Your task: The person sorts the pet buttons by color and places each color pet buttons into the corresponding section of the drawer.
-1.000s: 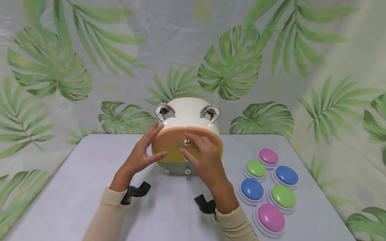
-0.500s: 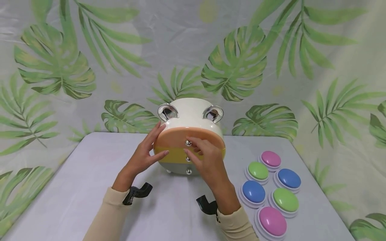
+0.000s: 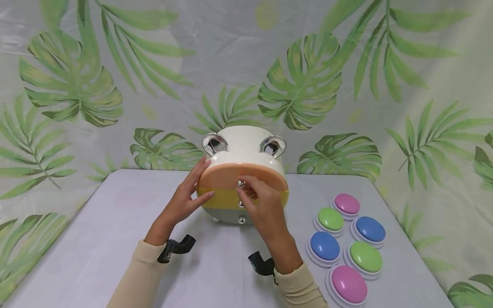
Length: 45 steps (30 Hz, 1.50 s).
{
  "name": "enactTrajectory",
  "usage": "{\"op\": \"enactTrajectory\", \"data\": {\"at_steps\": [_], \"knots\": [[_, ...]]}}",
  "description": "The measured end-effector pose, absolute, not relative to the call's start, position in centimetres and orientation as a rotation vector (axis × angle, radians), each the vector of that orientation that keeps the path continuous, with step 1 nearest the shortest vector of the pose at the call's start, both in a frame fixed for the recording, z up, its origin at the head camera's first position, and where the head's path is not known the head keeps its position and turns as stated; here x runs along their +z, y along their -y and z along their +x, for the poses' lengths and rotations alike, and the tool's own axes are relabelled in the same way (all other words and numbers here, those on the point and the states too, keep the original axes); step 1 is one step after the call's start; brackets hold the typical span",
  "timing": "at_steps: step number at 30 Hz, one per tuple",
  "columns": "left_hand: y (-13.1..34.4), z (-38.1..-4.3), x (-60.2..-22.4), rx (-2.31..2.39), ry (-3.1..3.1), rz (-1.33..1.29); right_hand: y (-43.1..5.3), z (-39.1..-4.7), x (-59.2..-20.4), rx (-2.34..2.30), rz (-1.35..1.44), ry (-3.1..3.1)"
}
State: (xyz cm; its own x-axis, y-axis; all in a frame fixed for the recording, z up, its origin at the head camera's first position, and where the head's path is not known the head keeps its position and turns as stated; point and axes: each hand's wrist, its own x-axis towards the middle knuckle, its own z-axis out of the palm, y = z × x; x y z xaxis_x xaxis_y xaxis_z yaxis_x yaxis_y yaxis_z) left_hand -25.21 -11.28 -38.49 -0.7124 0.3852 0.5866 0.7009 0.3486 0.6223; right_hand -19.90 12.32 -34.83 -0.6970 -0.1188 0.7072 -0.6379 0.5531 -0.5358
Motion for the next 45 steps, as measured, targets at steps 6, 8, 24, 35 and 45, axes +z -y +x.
{"op": "enactTrajectory", "data": {"at_steps": [6, 8, 24, 35, 45], "knots": [[11.3, -25.3, -38.7, -1.382, 2.251, -0.975, -12.1, -20.1, -35.2, 1.088, 0.600, 2.134], [11.4, -25.2, -38.8, -1.387, 2.249, -0.969, -12.0, -20.1, -35.2, 1.082, 0.609, 2.124], [11.3, -25.3, -38.9, -1.371, 2.249, -0.977, -12.0, -19.9, -35.0, 1.040, 0.608, 2.111], [11.3, -25.4, -39.0, -1.387, 2.225, -0.977, -12.3, -19.2, -34.5, 0.984, 0.618, 2.159], [11.4, -25.5, -39.1, -1.414, 2.248, -0.980, -12.7, -18.9, -34.4, 0.950, 0.656, 2.181]]}}
